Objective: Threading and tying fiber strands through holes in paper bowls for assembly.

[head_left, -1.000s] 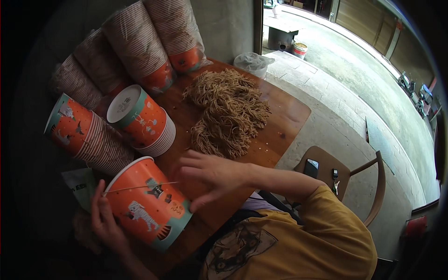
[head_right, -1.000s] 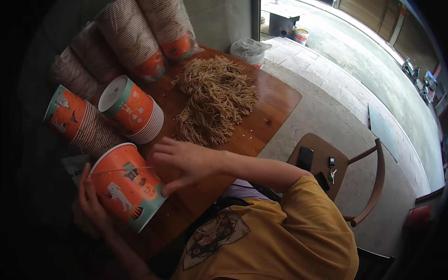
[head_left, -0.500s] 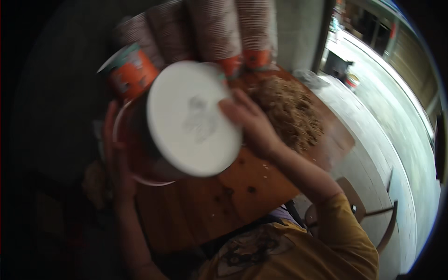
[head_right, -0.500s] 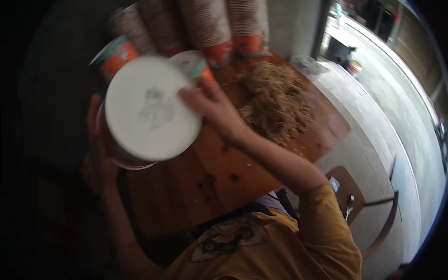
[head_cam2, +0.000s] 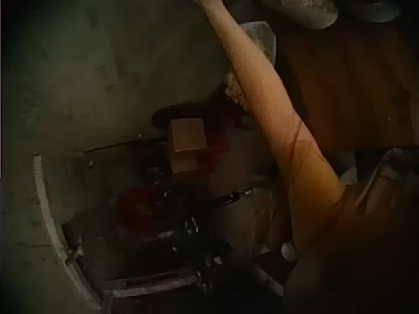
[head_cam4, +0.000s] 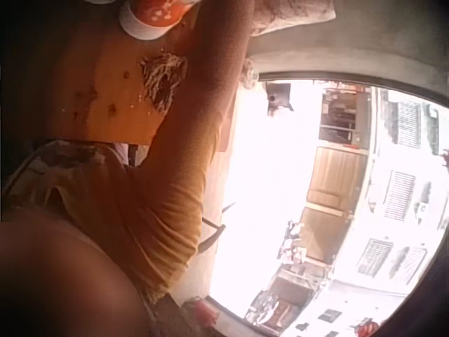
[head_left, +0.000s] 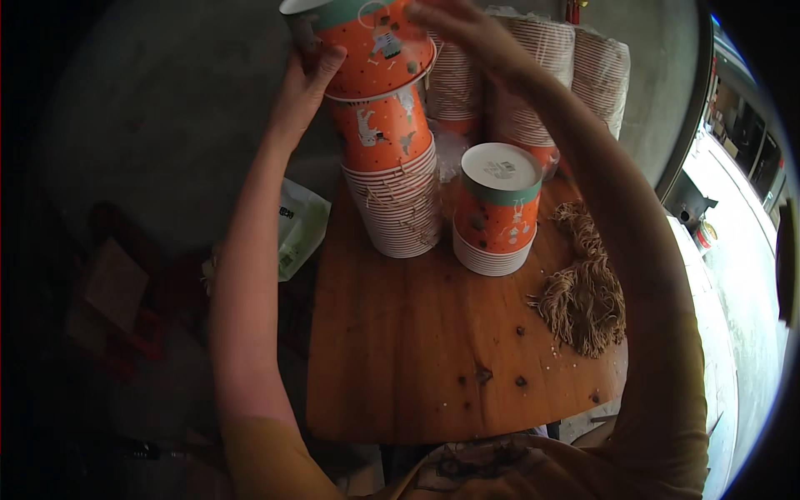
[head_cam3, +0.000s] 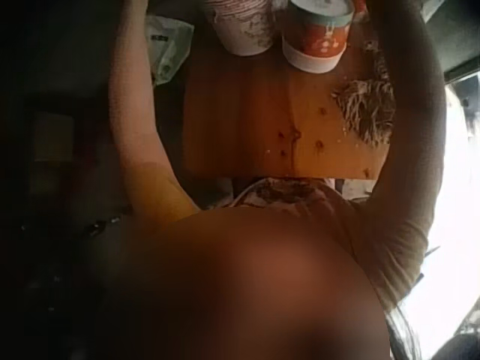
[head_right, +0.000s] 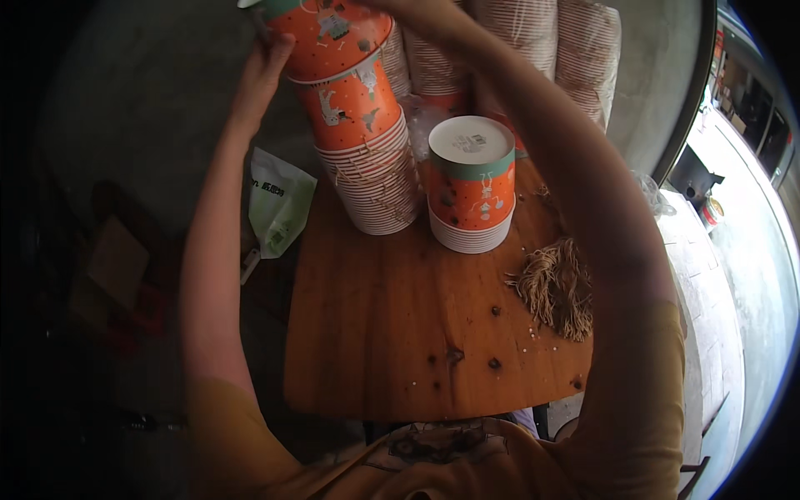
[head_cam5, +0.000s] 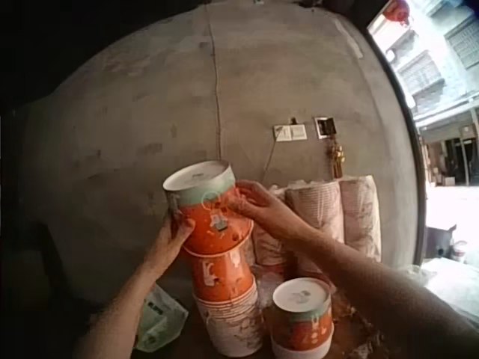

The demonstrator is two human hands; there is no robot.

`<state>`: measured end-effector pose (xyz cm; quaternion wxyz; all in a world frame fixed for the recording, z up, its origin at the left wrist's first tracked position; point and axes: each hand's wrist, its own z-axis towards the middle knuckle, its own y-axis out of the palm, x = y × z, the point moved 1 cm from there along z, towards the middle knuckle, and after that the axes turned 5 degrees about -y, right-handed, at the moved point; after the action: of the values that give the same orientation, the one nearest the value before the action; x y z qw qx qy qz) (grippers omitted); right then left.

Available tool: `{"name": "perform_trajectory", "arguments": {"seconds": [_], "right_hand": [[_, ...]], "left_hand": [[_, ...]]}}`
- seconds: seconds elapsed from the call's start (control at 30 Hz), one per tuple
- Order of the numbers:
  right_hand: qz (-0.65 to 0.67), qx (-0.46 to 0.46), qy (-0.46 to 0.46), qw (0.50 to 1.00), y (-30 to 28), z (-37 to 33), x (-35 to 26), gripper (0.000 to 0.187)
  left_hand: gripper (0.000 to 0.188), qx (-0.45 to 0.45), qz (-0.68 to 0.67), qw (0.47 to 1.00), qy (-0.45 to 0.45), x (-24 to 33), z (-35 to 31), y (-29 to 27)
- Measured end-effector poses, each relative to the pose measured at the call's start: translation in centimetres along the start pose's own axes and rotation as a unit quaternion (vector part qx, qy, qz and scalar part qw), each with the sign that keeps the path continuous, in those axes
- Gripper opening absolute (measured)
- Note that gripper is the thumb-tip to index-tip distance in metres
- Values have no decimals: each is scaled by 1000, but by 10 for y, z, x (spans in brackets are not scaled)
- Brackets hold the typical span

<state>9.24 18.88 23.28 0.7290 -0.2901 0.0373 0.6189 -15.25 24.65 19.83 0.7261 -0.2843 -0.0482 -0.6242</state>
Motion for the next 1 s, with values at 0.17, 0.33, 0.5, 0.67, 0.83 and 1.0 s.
{"name": "perform_trajectory", "arguments": {"seconds": [0.17, 0.33, 0.5, 0.67, 0.83, 1.0], "right_hand": [[0, -18, 128, 992, 48, -23, 65, 79], [-118, -25, 118, 986, 47, -64, 100, 81], [-222, -111, 81, 965, 10, -91, 66, 48], [-289, -117, 142, 939, -80, -199, -6, 19], [-285, -215, 327, 875, -76, -331, 4, 16], [-316, -238, 261, 881, -65, -371, 41, 15]], "left_hand": [[100, 13, -14, 995, -97, -49, -31, 14], [101, 9, -5, 990, -144, -76, -71, 45], [76, 24, -58, 970, -235, -58, -121, 42], [56, 12, -20, 950, -312, -23, -214, 37], [44, -5, -52, 898, -438, 27, -320, 51], [41, -26, -92, 887, -452, 81, -345, 89]]}}
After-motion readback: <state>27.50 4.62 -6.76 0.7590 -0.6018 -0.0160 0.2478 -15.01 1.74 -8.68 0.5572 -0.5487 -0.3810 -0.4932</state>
